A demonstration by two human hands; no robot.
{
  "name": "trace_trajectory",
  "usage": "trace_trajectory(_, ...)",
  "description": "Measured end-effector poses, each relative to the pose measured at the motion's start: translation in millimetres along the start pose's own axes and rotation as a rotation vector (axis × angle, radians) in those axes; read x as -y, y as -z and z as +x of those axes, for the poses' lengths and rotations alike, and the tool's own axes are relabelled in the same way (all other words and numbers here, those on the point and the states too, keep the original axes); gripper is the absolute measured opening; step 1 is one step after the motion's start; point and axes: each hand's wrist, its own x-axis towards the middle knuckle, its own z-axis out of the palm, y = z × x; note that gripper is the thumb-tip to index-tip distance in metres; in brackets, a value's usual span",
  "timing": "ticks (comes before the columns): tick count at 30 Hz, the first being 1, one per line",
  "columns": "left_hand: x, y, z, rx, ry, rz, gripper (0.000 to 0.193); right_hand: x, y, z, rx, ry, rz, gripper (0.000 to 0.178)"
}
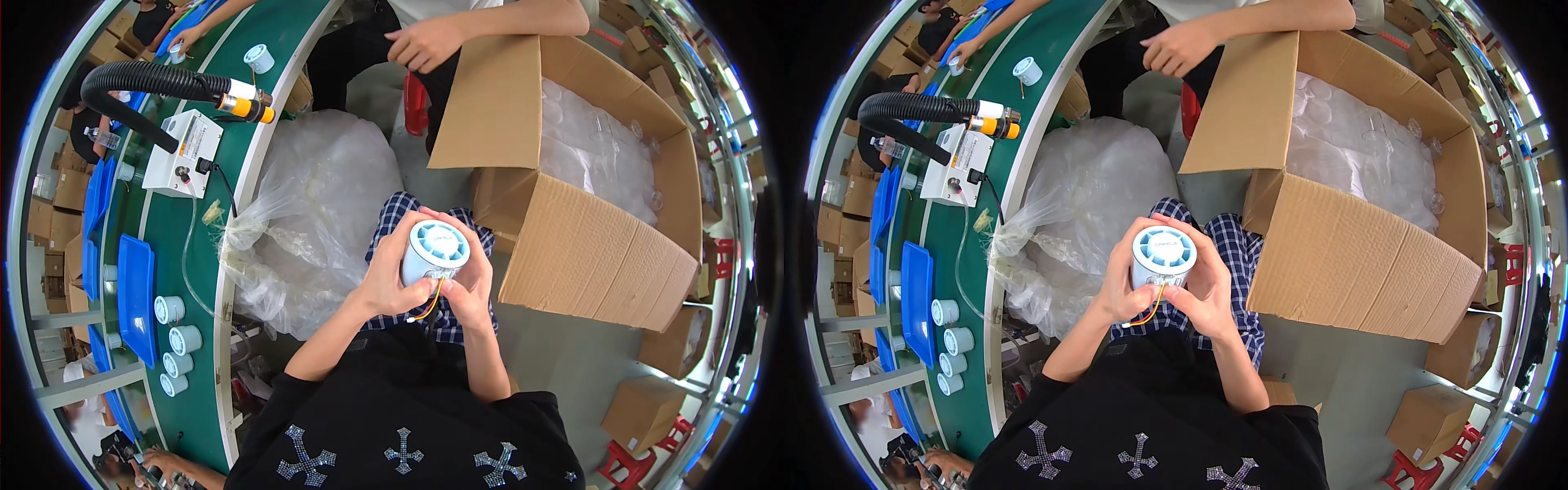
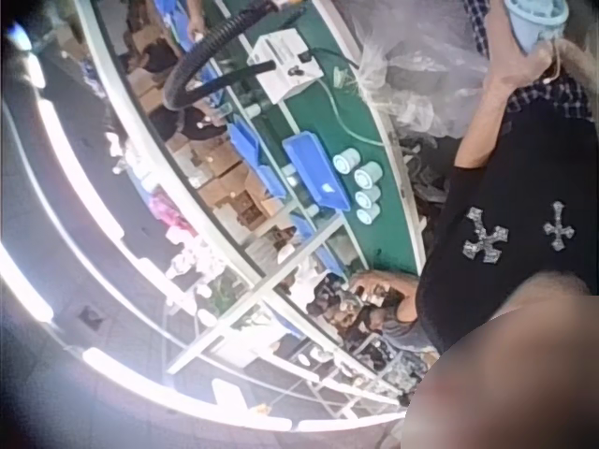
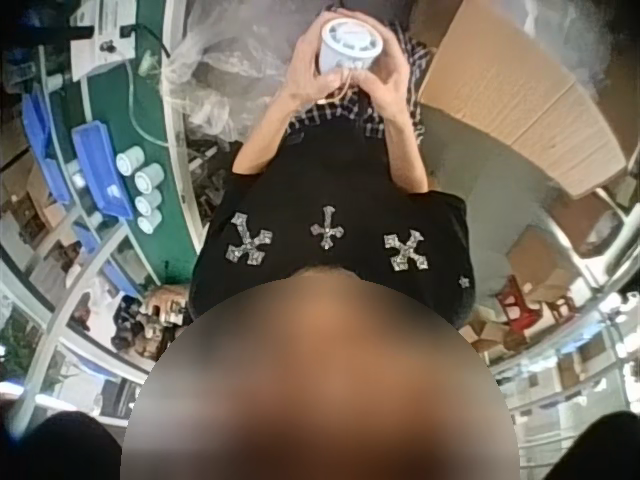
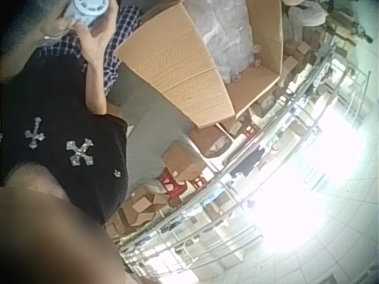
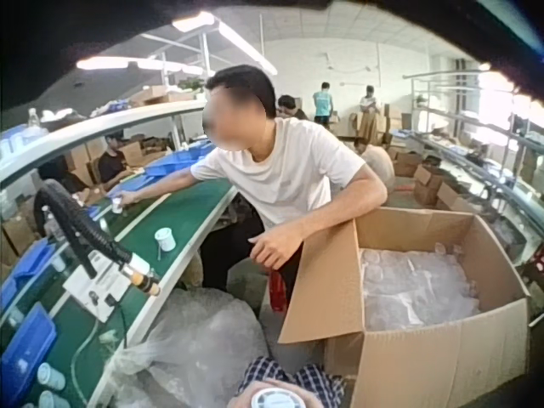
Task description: The person sits at a green assembly table in a factory and assembles small cylindrical electronic components. They pick up a white plastic housing and a clear plastic cover, fit them together, and place the finished unit on the table. The person repeats this process for several units, handling them one at a time.
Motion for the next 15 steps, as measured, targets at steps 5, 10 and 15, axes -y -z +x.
trace_trajectory(5,7.9,-2.4,-0.6,-0.067,-0.074,-0.033,0.054,1.2,-9.5,1.1,-0.059,0.034,-0.031,0.068)
trace_trajectory(10,7.8,-0.2,-0.2,-0.058,-0.041,0.011,0.054,-0.2,-10.2,2.7,-0.075,0.002,0.031,0.07)
trace_trajectory(15,9.9,0.9,-5.2,-0.068,0.068,-0.084,0.056,-5.4,-1.4,8.2,-0.009,-0.082,0.034,0.073)
